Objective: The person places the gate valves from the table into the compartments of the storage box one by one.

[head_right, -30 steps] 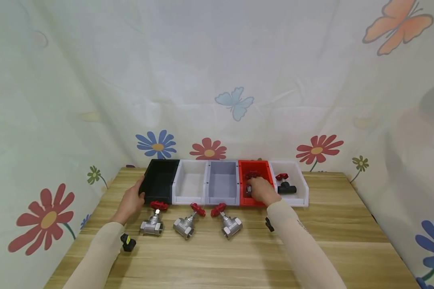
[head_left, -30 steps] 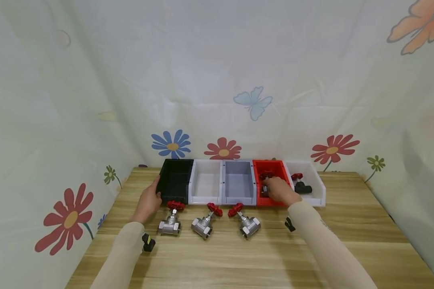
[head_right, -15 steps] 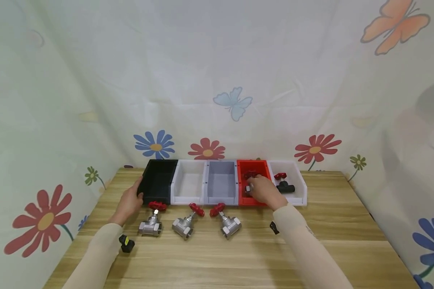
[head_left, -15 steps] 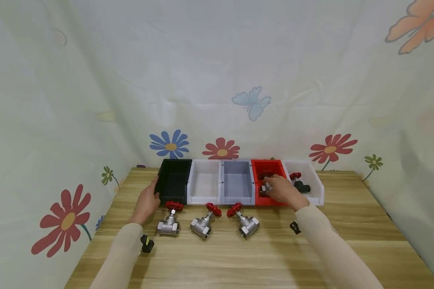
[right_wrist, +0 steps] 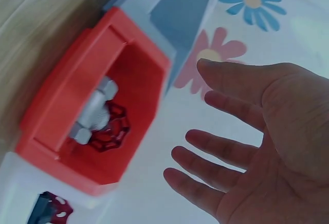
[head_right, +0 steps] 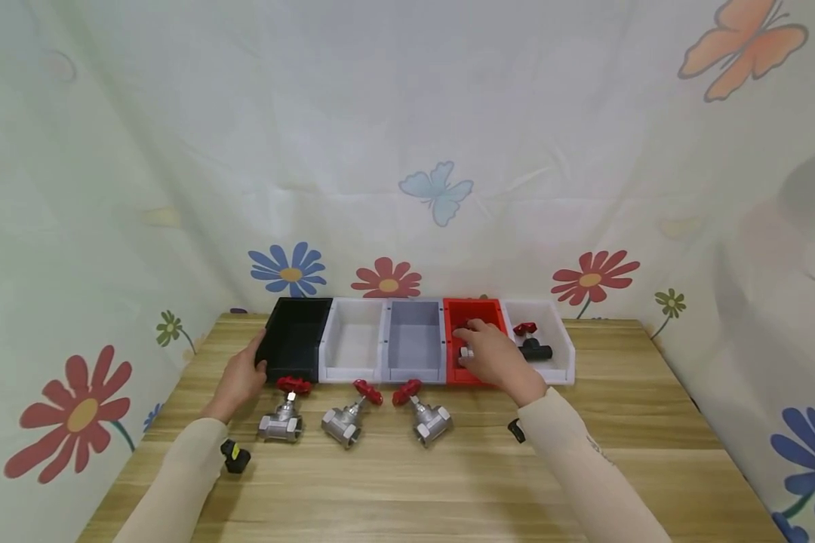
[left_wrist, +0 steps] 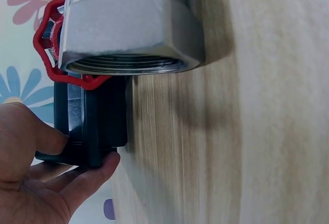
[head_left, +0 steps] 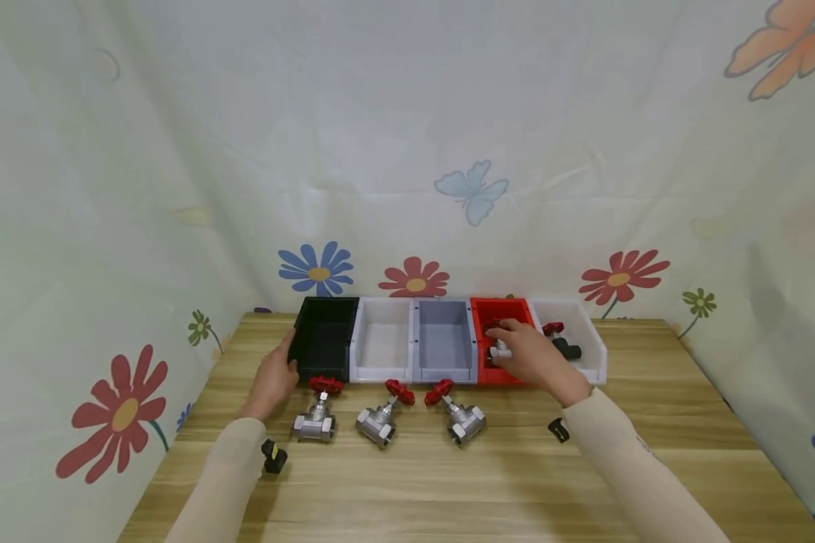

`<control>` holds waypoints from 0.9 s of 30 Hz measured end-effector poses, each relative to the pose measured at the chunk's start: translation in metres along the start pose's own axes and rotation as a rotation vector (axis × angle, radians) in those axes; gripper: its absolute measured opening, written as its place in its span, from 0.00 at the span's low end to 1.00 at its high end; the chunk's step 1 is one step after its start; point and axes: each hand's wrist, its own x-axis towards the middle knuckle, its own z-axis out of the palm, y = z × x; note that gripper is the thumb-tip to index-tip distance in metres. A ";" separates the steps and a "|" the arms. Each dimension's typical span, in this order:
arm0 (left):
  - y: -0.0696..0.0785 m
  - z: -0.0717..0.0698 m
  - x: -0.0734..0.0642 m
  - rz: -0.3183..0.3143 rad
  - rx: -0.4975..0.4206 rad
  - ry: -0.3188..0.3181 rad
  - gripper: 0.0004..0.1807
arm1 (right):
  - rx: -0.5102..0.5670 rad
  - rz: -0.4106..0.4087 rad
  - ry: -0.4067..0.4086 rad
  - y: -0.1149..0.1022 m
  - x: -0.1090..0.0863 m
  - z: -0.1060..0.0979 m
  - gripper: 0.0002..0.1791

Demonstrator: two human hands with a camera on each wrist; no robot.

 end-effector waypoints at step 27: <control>-0.001 0.000 0.000 0.017 0.006 -0.003 0.35 | -0.069 -0.218 0.062 -0.033 -0.038 0.009 0.25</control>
